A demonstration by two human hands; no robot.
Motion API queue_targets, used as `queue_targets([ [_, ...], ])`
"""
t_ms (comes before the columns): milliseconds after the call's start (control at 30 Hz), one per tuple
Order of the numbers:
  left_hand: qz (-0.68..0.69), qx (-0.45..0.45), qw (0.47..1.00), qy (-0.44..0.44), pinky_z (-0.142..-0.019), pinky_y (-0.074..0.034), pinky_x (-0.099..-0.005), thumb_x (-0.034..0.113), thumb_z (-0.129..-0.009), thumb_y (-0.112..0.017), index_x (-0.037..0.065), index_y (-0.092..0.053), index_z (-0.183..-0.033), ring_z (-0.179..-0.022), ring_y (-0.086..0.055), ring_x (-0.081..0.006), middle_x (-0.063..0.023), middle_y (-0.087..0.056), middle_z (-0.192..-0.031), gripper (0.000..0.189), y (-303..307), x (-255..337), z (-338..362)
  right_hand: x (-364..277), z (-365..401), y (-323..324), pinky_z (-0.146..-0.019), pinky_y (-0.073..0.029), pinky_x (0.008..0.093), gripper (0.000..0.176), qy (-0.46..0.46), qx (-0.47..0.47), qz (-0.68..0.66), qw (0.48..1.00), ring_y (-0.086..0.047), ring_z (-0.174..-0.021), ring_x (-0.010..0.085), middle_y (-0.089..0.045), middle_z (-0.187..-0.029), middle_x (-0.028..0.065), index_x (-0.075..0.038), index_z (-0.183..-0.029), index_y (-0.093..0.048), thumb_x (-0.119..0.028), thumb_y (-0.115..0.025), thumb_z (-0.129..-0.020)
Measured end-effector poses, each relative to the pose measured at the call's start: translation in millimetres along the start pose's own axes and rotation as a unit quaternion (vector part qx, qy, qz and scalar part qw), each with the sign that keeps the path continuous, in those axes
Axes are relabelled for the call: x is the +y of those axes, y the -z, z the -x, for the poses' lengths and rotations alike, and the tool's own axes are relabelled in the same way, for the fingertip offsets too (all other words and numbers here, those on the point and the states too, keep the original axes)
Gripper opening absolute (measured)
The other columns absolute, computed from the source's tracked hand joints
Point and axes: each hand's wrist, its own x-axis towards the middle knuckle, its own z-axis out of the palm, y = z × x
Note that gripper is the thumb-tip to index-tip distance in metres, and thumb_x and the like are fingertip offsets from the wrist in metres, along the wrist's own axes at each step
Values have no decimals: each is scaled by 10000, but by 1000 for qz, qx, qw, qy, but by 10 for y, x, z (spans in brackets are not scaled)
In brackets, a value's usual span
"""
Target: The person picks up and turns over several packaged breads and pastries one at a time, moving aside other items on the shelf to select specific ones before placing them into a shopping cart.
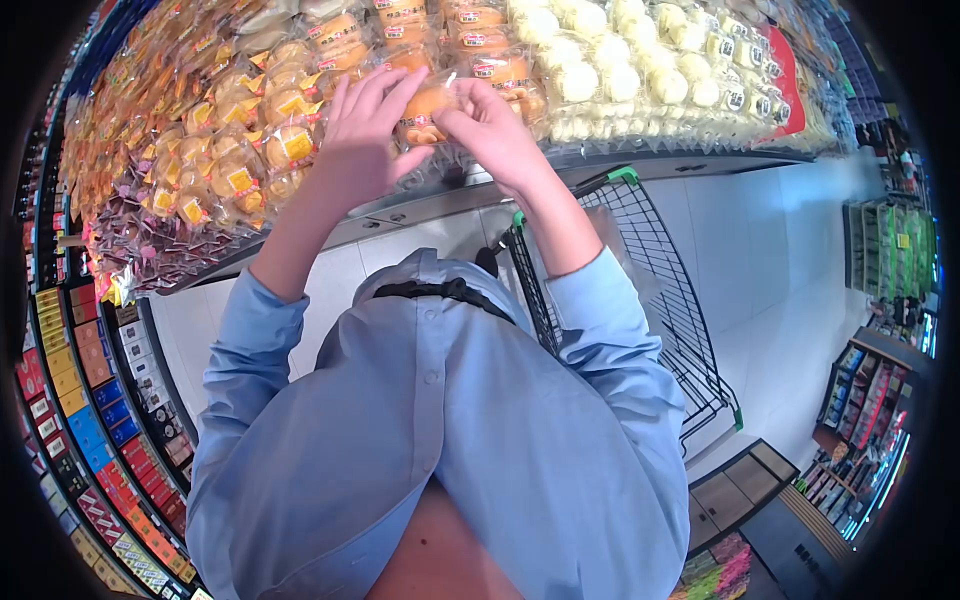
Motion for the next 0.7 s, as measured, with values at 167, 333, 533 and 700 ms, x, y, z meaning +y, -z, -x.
queue_targets([
  [167, -62, -8, 998, 21, -1166, -265, -569, 271, -731, -843, 179, -485, -1449, -1242, -503, -299, -99, -556, -1235, 807, -178, -131, -101, 85, 32, -32, -835, -531, 301, 396, 153, 182, 407, 882, -659, -949, 193, -658, -1085, 119, 31, -1226, -592, -189, -693, -913],
  [333, -94, -25, 995, 36, -1177, -238, -572, 236, -756, -828, 183, -502, -1430, -1268, -482, -290, -102, -551, -1251, 750, -263, -67, -209, 57, 111, 10, -701, -535, 339, 338, 76, 188, 326, 923, -635, -712, 178, -663, -896, 87, 8, -1166, -638, -198, -683, -902],
  [533, -115, -24, 992, 43, -1189, -213, -571, 248, -764, -831, 190, -478, -1447, -1347, -442, -291, -99, -543, -1301, 771, -378, -196, -241, 164, 74, 66, -718, -534, 340, 328, 80, 203, 341, 914, -635, -716, 187, -670, -900, 90, 0, -1157, -646, -208, -677, -905],
  [700, -126, 5, 991, 39, -1192, -209, -565, 297, -821, -783, 187, -478, -1450, -1378, -426, -301, -103, -519, -1393, 708, -373, -178, -221, 192, 41, 129, -730, -537, 354, 344, 85, 207, 356, 907, -639, -731, 211, -673, -909, 98, 4, -1160, -645, -219, -675, -899],
])
